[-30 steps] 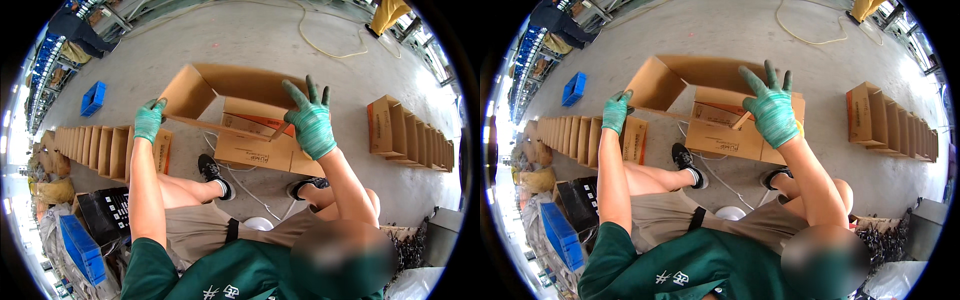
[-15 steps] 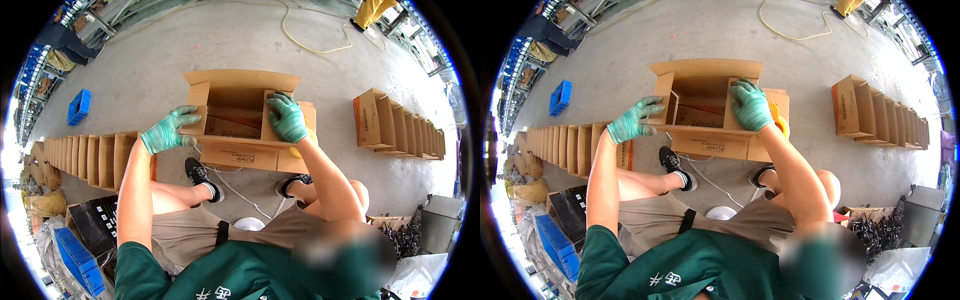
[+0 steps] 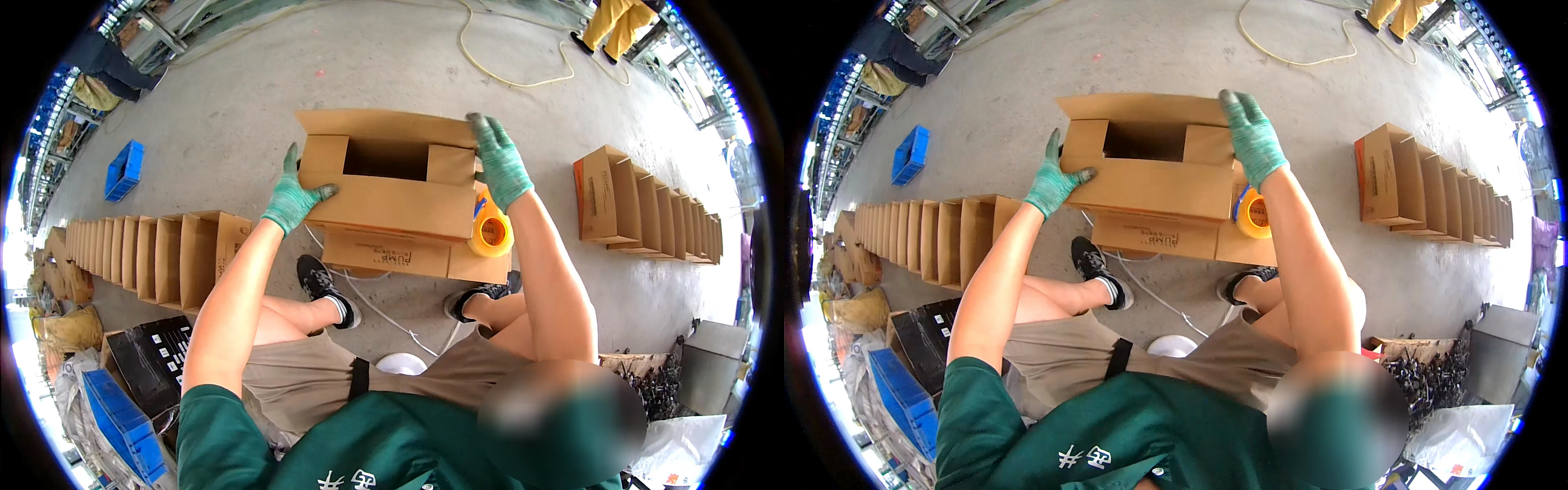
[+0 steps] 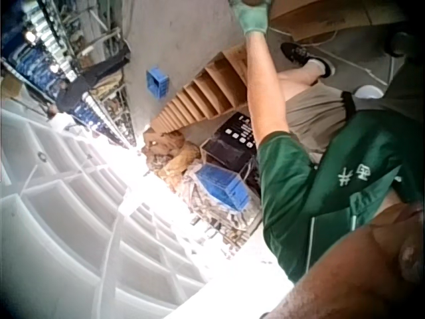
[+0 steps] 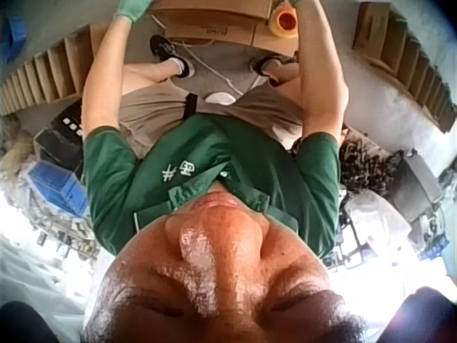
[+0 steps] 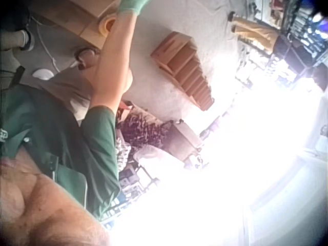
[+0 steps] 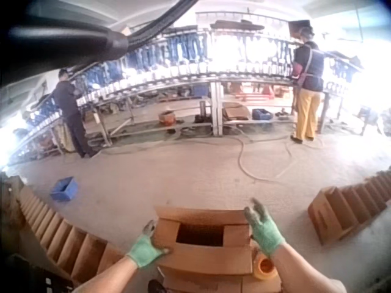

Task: The person sits on the floor and repeatedly assembles and seals cardboard boxes. They fold the flaps of each box and use a handheld tape dispenser to apply packing tape to the seams. The person handles the boxes one at a time, moving the sealed units to a stack nearby.

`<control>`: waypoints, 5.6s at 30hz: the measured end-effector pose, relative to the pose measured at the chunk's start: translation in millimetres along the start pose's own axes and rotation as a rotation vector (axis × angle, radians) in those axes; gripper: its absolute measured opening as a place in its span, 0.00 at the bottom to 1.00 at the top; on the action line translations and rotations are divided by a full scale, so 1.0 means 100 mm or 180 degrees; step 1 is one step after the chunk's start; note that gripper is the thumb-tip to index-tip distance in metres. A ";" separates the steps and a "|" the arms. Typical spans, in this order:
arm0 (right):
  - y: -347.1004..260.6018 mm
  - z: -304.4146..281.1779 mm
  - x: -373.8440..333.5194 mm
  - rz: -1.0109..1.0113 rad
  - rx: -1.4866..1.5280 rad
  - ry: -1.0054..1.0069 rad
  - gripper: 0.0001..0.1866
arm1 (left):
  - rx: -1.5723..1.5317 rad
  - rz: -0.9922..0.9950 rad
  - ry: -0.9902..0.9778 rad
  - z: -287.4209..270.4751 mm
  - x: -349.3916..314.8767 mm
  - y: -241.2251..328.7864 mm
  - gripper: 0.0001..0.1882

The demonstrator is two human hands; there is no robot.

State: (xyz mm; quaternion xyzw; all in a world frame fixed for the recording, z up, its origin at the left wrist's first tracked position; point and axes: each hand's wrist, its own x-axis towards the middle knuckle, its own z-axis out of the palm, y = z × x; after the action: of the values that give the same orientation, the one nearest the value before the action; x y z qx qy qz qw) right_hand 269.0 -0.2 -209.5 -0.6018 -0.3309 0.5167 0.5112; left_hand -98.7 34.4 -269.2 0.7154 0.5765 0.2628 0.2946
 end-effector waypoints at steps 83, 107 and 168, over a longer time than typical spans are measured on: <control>-0.41 0.05 0.19 -0.0632 -0.2044 -0.2615 0.42 | -0.1229 -0.0562 0.0784 0.70 -0.42 1.04 0.20; -0.53 0.46 -0.01 -0.0692 -0.2363 -0.2454 0.25 | -0.1160 -0.0927 0.1125 0.58 -0.23 -0.89 0.24; 1.71 -0.75 0.17 -0.0431 -0.4458 -0.0238 0.21 | 0.1156 0.2832 -0.0744 1.95 0.46 1.76 0.23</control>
State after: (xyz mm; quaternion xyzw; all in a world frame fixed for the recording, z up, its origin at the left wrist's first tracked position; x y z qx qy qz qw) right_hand 323.4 -49.5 -381.9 -0.7493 -0.6398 0.1696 0.0229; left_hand 168.4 28.0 -274.1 0.9566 0.2147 0.1764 0.0872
